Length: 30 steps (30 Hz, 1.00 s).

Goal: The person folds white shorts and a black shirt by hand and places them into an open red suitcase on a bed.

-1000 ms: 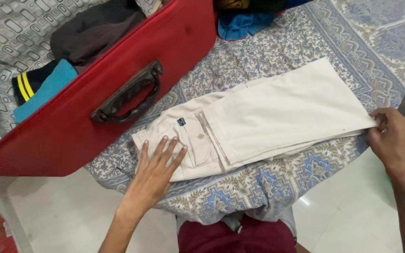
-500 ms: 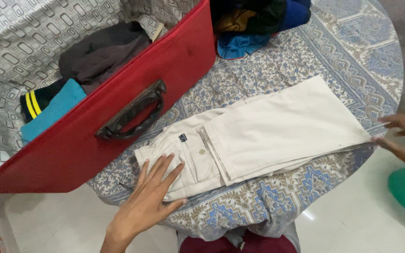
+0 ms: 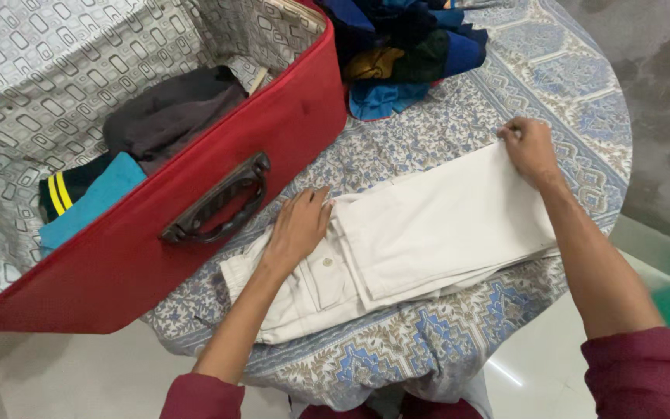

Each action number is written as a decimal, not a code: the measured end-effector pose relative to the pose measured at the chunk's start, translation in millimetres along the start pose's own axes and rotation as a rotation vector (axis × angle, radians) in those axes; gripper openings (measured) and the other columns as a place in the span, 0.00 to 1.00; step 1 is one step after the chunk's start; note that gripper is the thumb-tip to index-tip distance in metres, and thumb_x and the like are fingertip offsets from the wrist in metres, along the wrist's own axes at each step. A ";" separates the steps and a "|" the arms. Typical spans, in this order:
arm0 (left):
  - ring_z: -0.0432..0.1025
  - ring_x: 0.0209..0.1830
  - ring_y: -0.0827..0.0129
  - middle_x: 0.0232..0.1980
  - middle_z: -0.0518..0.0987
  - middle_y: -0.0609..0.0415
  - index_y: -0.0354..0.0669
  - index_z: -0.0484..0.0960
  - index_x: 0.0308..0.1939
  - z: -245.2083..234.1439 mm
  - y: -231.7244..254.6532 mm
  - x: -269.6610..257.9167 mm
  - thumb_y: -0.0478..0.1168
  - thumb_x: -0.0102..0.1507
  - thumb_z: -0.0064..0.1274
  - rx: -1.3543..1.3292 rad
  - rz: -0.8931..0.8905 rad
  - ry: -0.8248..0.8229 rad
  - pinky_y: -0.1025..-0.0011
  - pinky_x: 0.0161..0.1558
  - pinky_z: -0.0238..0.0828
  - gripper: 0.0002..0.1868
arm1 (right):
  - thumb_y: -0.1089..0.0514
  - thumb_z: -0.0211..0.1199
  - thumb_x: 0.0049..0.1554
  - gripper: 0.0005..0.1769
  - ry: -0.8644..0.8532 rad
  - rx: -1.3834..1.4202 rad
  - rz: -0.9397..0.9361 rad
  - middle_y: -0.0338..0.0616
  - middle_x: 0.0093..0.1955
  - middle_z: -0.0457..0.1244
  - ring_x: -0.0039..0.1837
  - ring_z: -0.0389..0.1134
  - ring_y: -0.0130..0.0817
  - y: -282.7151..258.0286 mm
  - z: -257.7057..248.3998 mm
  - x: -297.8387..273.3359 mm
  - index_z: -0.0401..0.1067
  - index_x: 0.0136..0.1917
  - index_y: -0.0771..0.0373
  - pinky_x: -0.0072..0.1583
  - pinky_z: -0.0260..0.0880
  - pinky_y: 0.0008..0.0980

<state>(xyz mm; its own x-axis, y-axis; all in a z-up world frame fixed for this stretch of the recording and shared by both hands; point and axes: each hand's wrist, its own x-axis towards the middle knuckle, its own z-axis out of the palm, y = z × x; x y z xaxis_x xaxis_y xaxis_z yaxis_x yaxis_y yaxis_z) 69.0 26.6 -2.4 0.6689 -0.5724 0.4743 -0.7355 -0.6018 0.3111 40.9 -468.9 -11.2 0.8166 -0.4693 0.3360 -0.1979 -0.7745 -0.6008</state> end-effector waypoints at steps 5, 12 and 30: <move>0.74 0.50 0.48 0.47 0.79 0.43 0.39 0.80 0.49 6.9 -12.9 -9.6 0.44 0.72 0.46 -0.003 -0.019 0.026 0.53 0.54 0.70 0.12 | 0.53 0.62 0.62 0.14 0.054 0.121 0.052 0.53 0.47 0.71 0.47 0.71 0.41 38.9 10.6 14.0 0.78 0.52 0.67 0.51 0.69 0.40; 0.72 0.54 0.49 0.53 0.76 0.40 0.35 0.75 0.61 -17.2 16.1 -7.6 0.42 0.68 0.51 -0.027 0.043 0.167 0.53 0.56 0.66 0.21 | 0.43 0.61 0.67 0.28 0.002 0.076 0.061 0.62 0.63 0.64 0.60 0.68 0.48 -6.0 -16.2 -20.0 0.70 0.64 0.71 0.61 0.68 0.44; 0.75 0.29 0.73 0.35 0.82 0.51 0.34 0.82 0.51 24.8 37.6 23.0 0.39 0.60 0.61 -0.699 -0.374 0.060 0.71 0.33 0.74 0.18 | 0.29 0.50 0.59 0.50 -0.319 -0.249 -0.560 0.63 0.85 0.33 0.85 0.30 0.57 -60.9 -2.2 -125.7 0.46 0.82 0.63 0.79 0.30 0.56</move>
<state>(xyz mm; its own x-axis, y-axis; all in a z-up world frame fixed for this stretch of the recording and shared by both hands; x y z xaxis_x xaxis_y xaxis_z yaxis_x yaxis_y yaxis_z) 59.5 -23.0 -0.3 0.8924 -0.3589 0.2737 -0.3736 -0.2473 0.8940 -50.8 -363.6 -15.1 0.9443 0.1476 0.2942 0.2123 -0.9561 -0.2020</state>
